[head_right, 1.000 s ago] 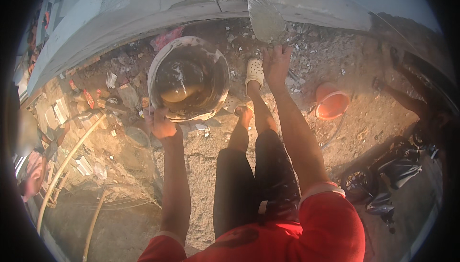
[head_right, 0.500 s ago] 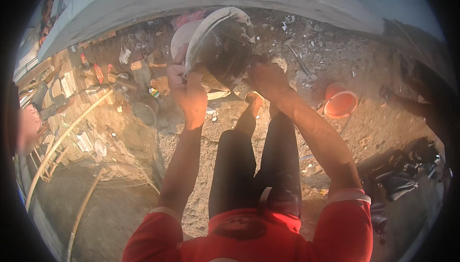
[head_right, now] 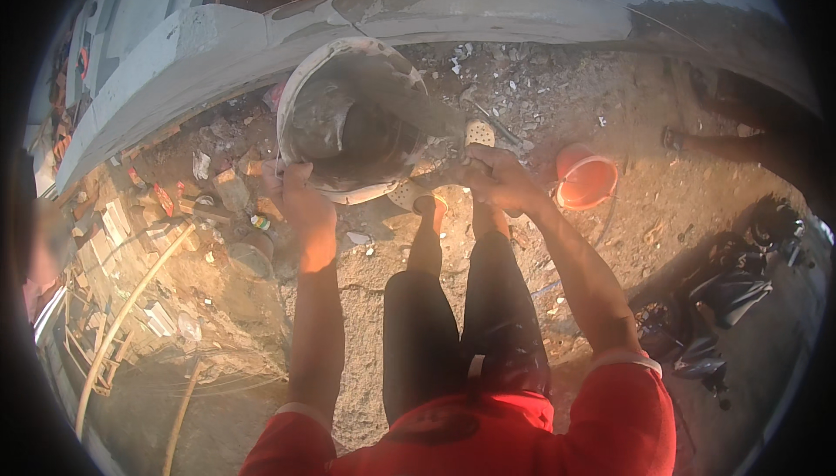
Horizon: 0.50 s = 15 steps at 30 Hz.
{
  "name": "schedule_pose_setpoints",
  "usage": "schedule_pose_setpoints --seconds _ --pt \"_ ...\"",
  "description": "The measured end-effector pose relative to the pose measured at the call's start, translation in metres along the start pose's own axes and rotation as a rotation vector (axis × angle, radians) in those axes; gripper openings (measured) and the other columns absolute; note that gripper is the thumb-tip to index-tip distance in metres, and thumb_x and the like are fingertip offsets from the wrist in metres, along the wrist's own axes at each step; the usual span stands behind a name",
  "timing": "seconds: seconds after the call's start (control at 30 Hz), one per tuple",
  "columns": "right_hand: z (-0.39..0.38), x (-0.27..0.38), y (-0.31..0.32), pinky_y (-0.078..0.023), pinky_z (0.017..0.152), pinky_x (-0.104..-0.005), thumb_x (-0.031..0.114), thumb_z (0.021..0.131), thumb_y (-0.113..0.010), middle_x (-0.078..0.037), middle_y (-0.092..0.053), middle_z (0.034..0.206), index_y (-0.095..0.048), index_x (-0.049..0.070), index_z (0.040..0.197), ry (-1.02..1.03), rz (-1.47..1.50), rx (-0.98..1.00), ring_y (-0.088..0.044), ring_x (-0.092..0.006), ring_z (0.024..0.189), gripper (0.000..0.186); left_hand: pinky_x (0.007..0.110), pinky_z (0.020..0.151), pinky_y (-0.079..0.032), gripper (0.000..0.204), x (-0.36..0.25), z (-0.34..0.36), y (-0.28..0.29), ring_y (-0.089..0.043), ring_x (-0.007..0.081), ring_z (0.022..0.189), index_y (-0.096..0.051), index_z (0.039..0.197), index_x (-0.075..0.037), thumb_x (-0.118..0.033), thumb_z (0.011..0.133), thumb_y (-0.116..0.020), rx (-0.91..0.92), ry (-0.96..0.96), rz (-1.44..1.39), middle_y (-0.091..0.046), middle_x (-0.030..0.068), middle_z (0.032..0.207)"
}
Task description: The person applies cement to a curved wall using a trowel, then places white rectangular tiles onto the wet cement. They adjust the tiles by hand and tap them with a hammer to secure them in place.
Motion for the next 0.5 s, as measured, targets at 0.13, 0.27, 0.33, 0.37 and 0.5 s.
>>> schedule_pose_setpoints --seconds 0.13,0.27,0.33,0.37,0.5 --pt "0.018 -0.033 0.063 -0.048 0.062 -0.0390 0.013 0.092 -0.067 -0.009 -0.060 0.081 -0.062 0.002 0.117 0.340 -0.385 -0.516 -0.058 -0.0266 0.066 0.028 0.030 0.095 -0.039 0.015 0.012 -0.002 -0.014 -0.048 0.0125 0.095 -0.046 0.089 -0.008 0.001 0.082 -0.056 -0.109 0.103 0.005 -0.057 0.0051 0.102" --pt "0.064 -0.046 0.094 -0.049 0.071 -0.0519 0.011 0.092 -0.067 -0.022 -0.058 0.092 -0.056 -0.001 0.114 0.605 -0.655 -0.837 -0.058 -0.0460 0.082 0.028 0.030 0.092 -0.039 0.017 0.022 -0.010 -0.023 -0.045 0.0122 0.090 -0.045 0.089 -0.010 0.000 0.082 -0.057 -0.172 0.160 -0.003 -0.050 0.0006 0.092" --pt "0.097 -0.055 0.095 -0.052 0.073 -0.0509 0.012 0.091 -0.072 -0.020 -0.057 0.101 -0.055 0.002 0.119 0.609 -0.706 -0.871 -0.060 -0.0453 0.088 0.034 0.031 0.091 -0.039 0.017 0.025 -0.011 -0.025 -0.045 0.0124 0.090 -0.045 0.088 -0.010 0.000 0.081 -0.057 -0.176 0.121 0.070 -0.050 0.0004 0.092" --pt "0.110 -0.060 0.090 -0.054 0.074 -0.0504 0.013 0.091 -0.074 -0.020 -0.057 0.106 -0.054 0.004 0.121 0.611 -0.731 -0.887 -0.062 -0.0449 0.092 0.037 0.031 0.091 -0.040 0.017 0.026 -0.011 -0.025 -0.045 0.0126 0.090 -0.045 0.088 -0.010 0.001 0.081 -0.057 -0.168 0.080 0.138 -0.050 0.0004 0.092" --pt "0.124 -0.087 0.052 -0.055 0.072 -0.0491 0.014 0.092 -0.073 -0.020 -0.055 0.111 -0.053 0.003 0.122 0.547 -0.722 -0.750 -0.063 -0.0431 0.091 0.038 0.032 0.090 -0.041 0.019 0.028 -0.012 -0.022 -0.046 0.0134 0.090 -0.044 0.087 -0.010 0.002 0.079 -0.056 -0.177 -0.047 0.417 -0.051 0.0012 0.093"
Point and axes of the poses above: each hand's wrist, its own z-axis towards the middle knuckle, its own y-axis out of the back of the hand, x = y × z, the point moved 5 cm from there along z, towards the middle knuckle
